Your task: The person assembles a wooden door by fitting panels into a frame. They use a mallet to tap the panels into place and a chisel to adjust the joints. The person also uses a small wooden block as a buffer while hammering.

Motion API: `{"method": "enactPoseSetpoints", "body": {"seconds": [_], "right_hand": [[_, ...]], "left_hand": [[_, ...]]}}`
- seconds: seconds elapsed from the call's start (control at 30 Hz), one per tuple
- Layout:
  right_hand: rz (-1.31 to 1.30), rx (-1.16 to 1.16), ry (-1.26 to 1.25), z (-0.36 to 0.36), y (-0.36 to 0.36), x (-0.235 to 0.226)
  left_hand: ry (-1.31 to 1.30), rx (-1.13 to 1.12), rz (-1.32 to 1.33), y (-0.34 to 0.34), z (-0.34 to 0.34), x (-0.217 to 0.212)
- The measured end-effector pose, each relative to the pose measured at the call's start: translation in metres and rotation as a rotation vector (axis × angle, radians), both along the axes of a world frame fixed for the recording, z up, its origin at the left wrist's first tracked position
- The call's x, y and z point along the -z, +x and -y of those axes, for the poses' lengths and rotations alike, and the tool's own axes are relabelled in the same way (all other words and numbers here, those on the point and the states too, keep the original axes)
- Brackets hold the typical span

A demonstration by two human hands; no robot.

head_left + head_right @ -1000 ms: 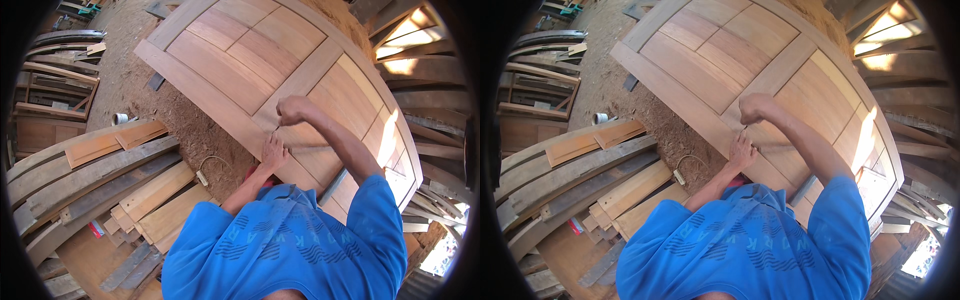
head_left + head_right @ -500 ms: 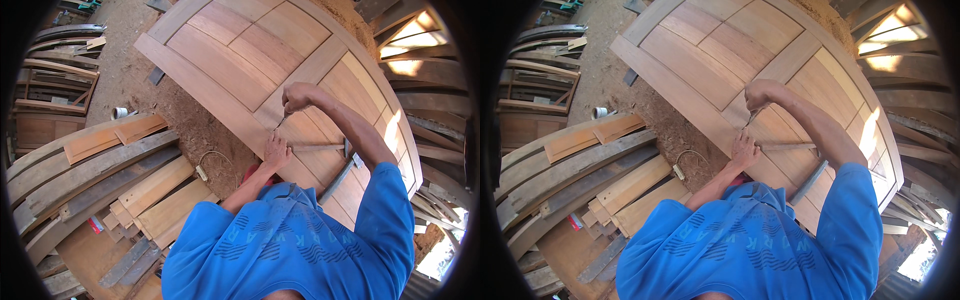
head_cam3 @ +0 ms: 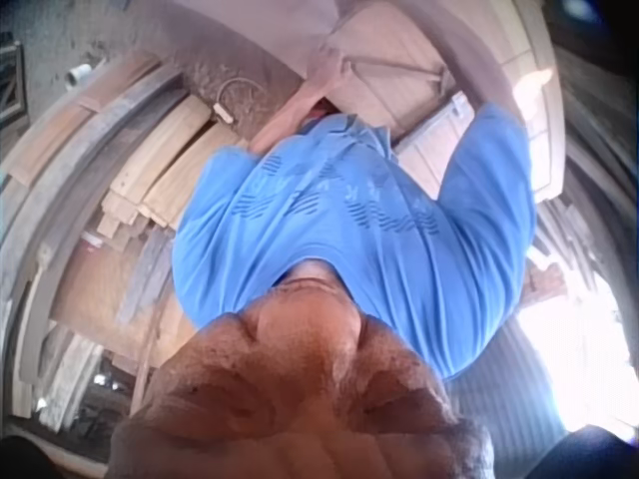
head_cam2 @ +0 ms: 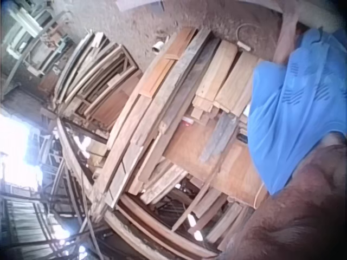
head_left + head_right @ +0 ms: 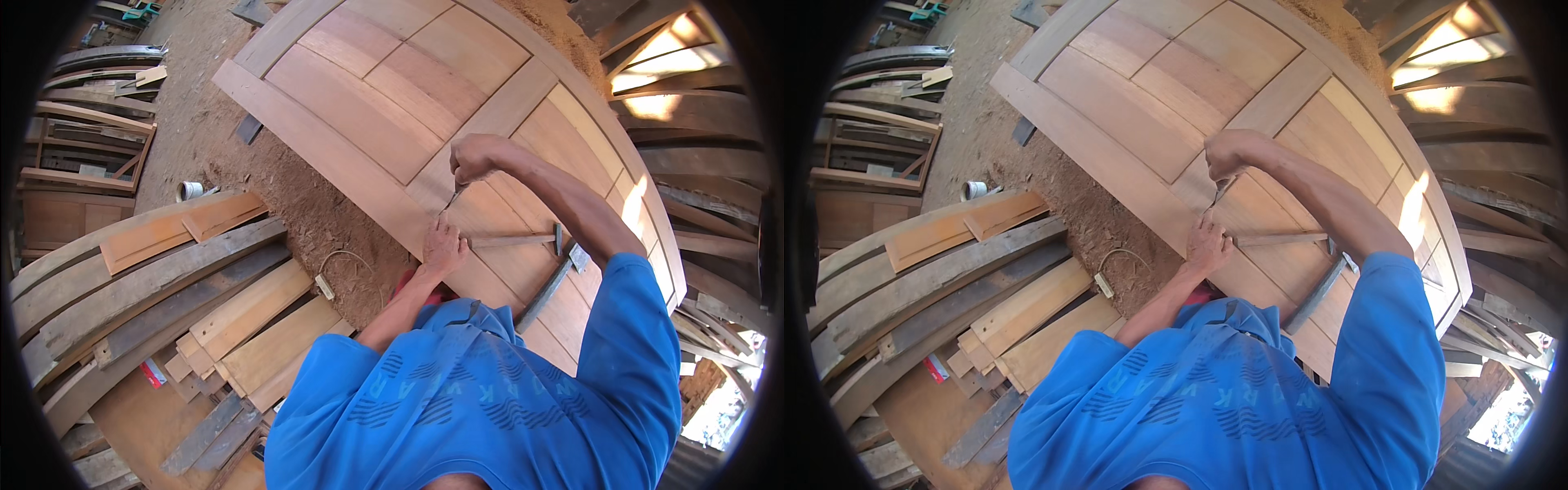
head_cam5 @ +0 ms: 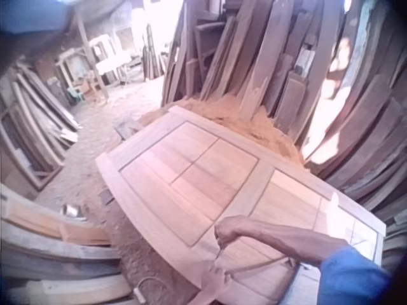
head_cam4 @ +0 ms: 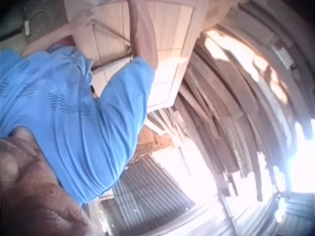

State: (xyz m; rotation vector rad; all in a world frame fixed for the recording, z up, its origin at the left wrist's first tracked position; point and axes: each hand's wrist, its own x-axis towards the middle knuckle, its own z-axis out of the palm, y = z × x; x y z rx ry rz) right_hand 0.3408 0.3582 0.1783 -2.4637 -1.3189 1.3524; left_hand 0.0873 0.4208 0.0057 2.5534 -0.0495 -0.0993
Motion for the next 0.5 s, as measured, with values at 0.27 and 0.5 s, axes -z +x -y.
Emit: {"method": "enactPoseSetpoints", "body": {"seconds": [0.27,0.5], "right_hand": [[0.154,0.197,-0.060,0.002,-0.024,-0.008],[0.190,0.195,-0.090,-0.024,-0.038,-0.027]], "left_hand": [[-0.005,0.000,0.001,0.001,-0.003,-0.006],[-0.021,0.000,0.064,-0.003,-0.005,0.002]]}}
